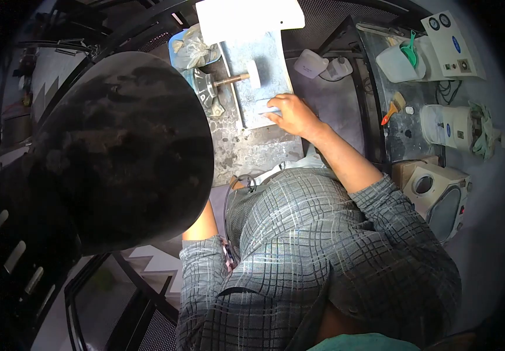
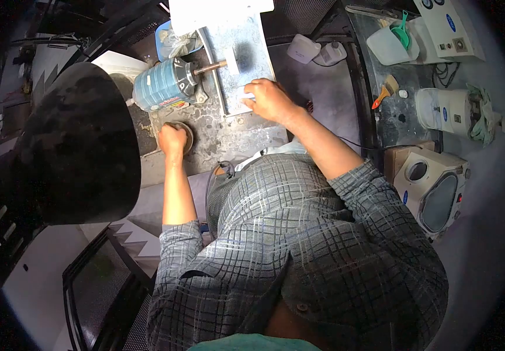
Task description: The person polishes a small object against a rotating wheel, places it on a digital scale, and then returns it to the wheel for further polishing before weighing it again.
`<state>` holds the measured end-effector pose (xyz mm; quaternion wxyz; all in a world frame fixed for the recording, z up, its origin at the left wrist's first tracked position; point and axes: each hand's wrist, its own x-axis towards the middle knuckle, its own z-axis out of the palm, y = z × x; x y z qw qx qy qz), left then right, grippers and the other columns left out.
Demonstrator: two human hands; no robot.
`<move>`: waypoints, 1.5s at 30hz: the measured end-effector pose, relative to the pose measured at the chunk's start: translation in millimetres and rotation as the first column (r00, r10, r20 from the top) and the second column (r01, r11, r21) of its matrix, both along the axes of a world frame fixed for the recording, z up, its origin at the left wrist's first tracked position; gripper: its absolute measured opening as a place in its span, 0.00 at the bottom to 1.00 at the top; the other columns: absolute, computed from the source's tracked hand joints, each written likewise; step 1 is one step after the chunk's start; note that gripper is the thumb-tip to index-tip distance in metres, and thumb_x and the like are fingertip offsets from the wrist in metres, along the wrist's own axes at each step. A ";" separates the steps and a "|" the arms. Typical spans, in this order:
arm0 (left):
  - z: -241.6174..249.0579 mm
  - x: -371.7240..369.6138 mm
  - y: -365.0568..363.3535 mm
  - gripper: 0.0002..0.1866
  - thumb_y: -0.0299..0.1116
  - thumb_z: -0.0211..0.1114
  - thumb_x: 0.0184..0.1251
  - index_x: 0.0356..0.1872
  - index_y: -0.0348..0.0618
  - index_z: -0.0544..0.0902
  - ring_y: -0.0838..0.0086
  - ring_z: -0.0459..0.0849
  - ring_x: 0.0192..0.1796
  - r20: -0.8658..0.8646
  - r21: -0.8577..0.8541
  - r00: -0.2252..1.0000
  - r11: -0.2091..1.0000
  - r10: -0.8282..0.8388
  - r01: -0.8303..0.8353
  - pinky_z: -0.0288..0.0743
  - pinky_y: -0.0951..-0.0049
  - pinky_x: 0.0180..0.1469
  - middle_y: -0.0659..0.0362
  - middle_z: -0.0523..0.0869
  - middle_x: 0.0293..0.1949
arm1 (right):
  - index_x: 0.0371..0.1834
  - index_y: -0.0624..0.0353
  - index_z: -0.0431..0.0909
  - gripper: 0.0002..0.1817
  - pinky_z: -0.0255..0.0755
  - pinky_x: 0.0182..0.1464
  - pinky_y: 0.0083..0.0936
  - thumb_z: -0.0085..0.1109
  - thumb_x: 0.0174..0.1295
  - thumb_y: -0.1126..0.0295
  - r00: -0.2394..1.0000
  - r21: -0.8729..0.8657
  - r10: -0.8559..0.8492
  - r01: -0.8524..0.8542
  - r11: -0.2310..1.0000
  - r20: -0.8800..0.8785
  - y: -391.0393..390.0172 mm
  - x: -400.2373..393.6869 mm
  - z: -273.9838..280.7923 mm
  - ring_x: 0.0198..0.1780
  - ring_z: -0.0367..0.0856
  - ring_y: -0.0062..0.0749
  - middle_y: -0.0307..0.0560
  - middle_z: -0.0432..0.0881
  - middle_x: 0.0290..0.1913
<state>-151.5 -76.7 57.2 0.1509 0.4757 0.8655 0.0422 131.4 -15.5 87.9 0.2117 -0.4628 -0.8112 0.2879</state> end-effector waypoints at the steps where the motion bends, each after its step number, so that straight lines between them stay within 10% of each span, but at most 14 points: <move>1: -14.0 -4.7 -2.7 0.13 0.34 0.58 0.54 0.32 0.32 0.82 0.48 0.82 0.42 -0.003 -0.001 1.000 1.000 0.001 -0.001 0.73 0.52 0.46 0.38 0.83 0.35 | 0.36 0.62 0.78 0.13 0.72 0.47 0.37 0.64 0.52 0.66 0.999 -0.072 -0.031 0.033 0.997 0.024 2.8 2.7 -7.1 0.43 0.77 0.48 0.53 0.79 0.36; 14: -15.9 7.8 -19.0 0.05 0.29 0.64 0.49 0.24 0.40 0.79 0.52 0.75 0.46 -0.043 0.187 0.998 0.981 -0.042 0.050 0.68 0.58 0.50 0.45 0.79 0.36 | 0.43 0.63 0.74 0.21 0.63 0.55 0.36 0.67 0.44 0.71 0.901 0.064 -0.017 -0.012 0.998 0.434 20.8 -20.6 -93.2 0.54 0.70 0.44 0.52 0.75 0.45; 21: -25.4 4.8 -26.3 0.05 0.29 0.64 0.49 0.26 0.40 0.78 0.53 0.74 0.46 -0.042 0.248 0.996 0.965 -0.081 0.089 0.67 0.58 0.51 0.48 0.78 0.36 | 0.37 0.69 0.69 0.30 0.74 0.43 0.41 0.74 0.37 0.60 0.888 -0.196 -0.460 0.449 0.872 -0.013 16.5 -23.7 -63.9 0.39 0.80 0.55 0.65 0.80 0.34; 45: -30.8 3.3 -28.2 0.05 0.26 0.65 0.49 0.27 0.37 0.78 0.52 0.73 0.46 0.054 0.292 0.998 0.956 -0.041 0.023 0.64 0.58 0.50 0.48 0.76 0.36 | 0.39 0.69 0.74 0.32 0.73 0.50 0.37 0.73 0.38 0.55 0.814 -0.355 -0.523 0.580 0.733 0.252 33.5 -48.4 -36.1 0.46 0.79 0.48 0.61 0.81 0.40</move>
